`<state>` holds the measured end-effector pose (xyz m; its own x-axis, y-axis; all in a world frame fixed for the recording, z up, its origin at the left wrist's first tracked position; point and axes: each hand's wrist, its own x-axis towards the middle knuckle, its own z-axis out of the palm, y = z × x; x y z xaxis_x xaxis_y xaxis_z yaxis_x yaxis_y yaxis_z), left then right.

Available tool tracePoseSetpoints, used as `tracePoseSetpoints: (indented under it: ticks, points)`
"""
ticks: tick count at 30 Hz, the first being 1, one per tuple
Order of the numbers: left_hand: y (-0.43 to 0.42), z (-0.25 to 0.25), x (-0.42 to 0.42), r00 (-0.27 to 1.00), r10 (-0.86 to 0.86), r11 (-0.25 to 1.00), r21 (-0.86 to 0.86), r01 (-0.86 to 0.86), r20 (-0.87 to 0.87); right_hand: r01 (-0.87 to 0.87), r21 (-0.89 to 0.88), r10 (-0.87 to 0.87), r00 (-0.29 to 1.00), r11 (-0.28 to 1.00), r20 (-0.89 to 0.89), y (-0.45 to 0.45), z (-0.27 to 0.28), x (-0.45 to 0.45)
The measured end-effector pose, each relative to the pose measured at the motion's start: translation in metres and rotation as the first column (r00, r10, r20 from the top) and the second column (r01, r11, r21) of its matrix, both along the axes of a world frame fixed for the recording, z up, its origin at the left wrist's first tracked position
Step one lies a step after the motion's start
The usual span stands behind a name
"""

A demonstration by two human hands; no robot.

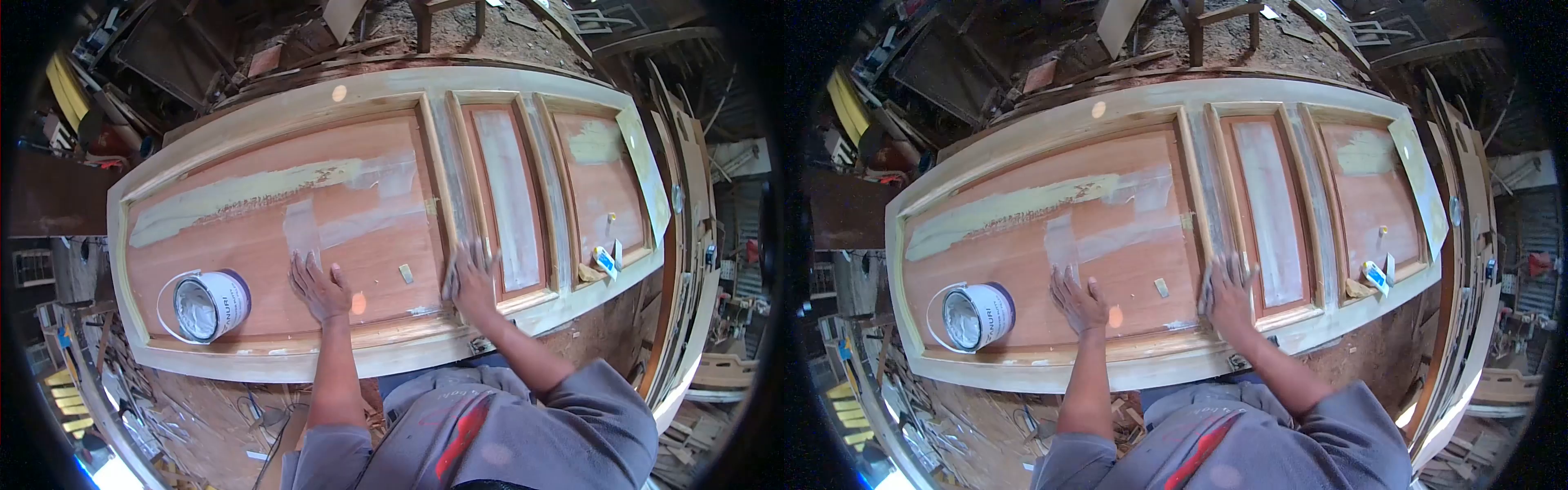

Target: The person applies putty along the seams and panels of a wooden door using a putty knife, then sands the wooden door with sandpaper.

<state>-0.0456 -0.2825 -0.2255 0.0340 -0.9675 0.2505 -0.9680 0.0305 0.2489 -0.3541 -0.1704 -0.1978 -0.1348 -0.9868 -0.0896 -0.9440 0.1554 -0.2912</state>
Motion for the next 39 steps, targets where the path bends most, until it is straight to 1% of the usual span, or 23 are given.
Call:
tracePoseSetpoints:
  ticks: [1,3,5,8,10,12,14,15,17,18,20,21,23,25,26,27,28,30,31,32,35,36,39]
  points:
    - [-0.001,0.0,-0.001,1.0,0.002,1.0,0.002,-0.002,-0.005,-0.004,-0.02,0.004,1.0,1.0,-0.003,-0.036,-0.002,-0.006]
    - [0.001,0.001,-0.002,1.0,0.006,1.0,0.01,-0.006,-0.008,0.04,-0.108,-0.035,0.998,0.993,0.045,-0.114,-0.01,-0.018]
    - [0.002,-0.002,-0.001,1.0,0.002,1.0,0.006,-0.002,-0.005,0.069,-0.222,-0.073,0.997,0.973,-0.009,-0.179,-0.023,-0.027]
    - [0.003,-0.002,-0.002,1.0,-0.008,1.0,0.007,0.008,-0.019,0.099,-0.2,-0.097,0.995,0.975,0.019,-0.176,-0.023,-0.027]
    - [0.001,0.0,-0.002,1.0,-0.001,1.0,0.008,0.001,-0.027,0.041,0.116,-0.054,0.993,0.992,0.107,-0.106,-0.019,-0.025]
    - [0.002,-0.001,-0.002,1.0,0.009,1.0,0.023,-0.008,-0.021,-0.002,-0.088,0.005,0.999,0.996,0.038,-0.015,-0.008,-0.007]
    - [0.003,-0.005,0.0,1.0,0.004,1.0,0.004,-0.004,-0.013,0.025,0.048,-0.027,0.999,0.999,0.04,0.045,-0.002,0.003]
    - [0.002,-0.006,0.001,1.0,-0.009,1.0,-0.008,0.009,-0.008,0.013,0.049,-0.015,0.999,0.999,0.046,0.043,0.001,0.003]
    - [0.001,-0.005,0.0,1.0,-0.005,1.0,0.002,0.005,-0.011,-0.01,0.041,0.008,0.999,0.999,0.052,0.021,0.007,-0.003]
    - [0.002,-0.004,-0.001,1.0,-0.002,1.0,0.006,0.002,-0.011,-0.045,0.027,0.046,0.999,0.999,-0.025,-0.002,-0.008,-0.012]
    - [0.003,-0.001,-0.002,1.0,0.003,1.0,0.008,-0.003,-0.001,-0.029,-0.1,0.024,0.998,0.995,-0.053,-0.076,-0.018,-0.025]
    - [0.004,-0.001,-0.003,1.0,0.0,1.0,0.012,0.0,0.007,0.0,-0.207,-0.002,1.0,0.978,-0.009,-0.116,-0.022,-0.031]
    - [0.003,-0.001,-0.005,1.0,-0.006,1.0,-0.001,0.006,0.011,0.016,-0.089,-0.02,0.999,0.996,-0.045,-0.181,-0.015,-0.043]
    - [0.005,-0.002,-0.002,1.0,-0.013,1.0,-0.008,0.013,0.015,0.017,-0.125,-0.018,1.0,0.992,-0.003,-0.185,-0.018,-0.047]
    - [0.005,-0.004,-0.001,1.0,-0.016,1.0,-0.013,0.016,0.01,0.016,-0.147,-0.014,1.0,0.989,0.01,-0.183,-0.017,-0.048]
    - [0.004,-0.006,-0.002,1.0,-0.01,1.0,-0.022,0.01,0.0,-0.012,-0.023,0.013,0.999,1.0,0.05,-0.157,-0.012,-0.048]
    - [0.002,-0.008,-0.002,1.0,-0.014,1.0,-0.022,0.014,-0.001,-0.047,0.1,0.038,0.995,0.994,0.091,-0.114,-0.005,-0.045]
    - [0.004,-0.007,-0.001,1.0,-0.012,1.0,-0.009,0.013,0.002,-0.11,0.073,0.111,0.994,0.991,-0.021,-0.008,0.007,-0.024]
    - [0.011,-0.006,0.001,1.0,-0.002,1.0,0.007,0.002,0.006,-0.12,0.095,0.117,0.992,0.988,0.038,0.049,0.011,-0.017]
    - [0.009,-0.005,-0.002,1.0,0.01,1.0,0.007,-0.01,0.006,-0.132,0.101,0.123,0.988,0.986,0.091,0.08,0.013,-0.014]
    - [0.007,-0.006,0.0,1.0,0.0,1.0,-0.002,0.0,0.006,-0.095,0.162,0.085,0.994,0.982,0.068,0.092,0.012,-0.007]
    - [0.005,-0.007,-0.002,1.0,-0.007,1.0,-0.007,0.007,0.001,-0.087,0.102,0.08,0.994,0.991,0.071,0.077,0.007,-0.01]
    - [0.005,-0.001,-0.006,1.0,-0.011,1.0,-0.029,0.011,0.026,-0.066,0.004,0.066,0.998,0.998,0.014,0.003,0.004,-0.023]
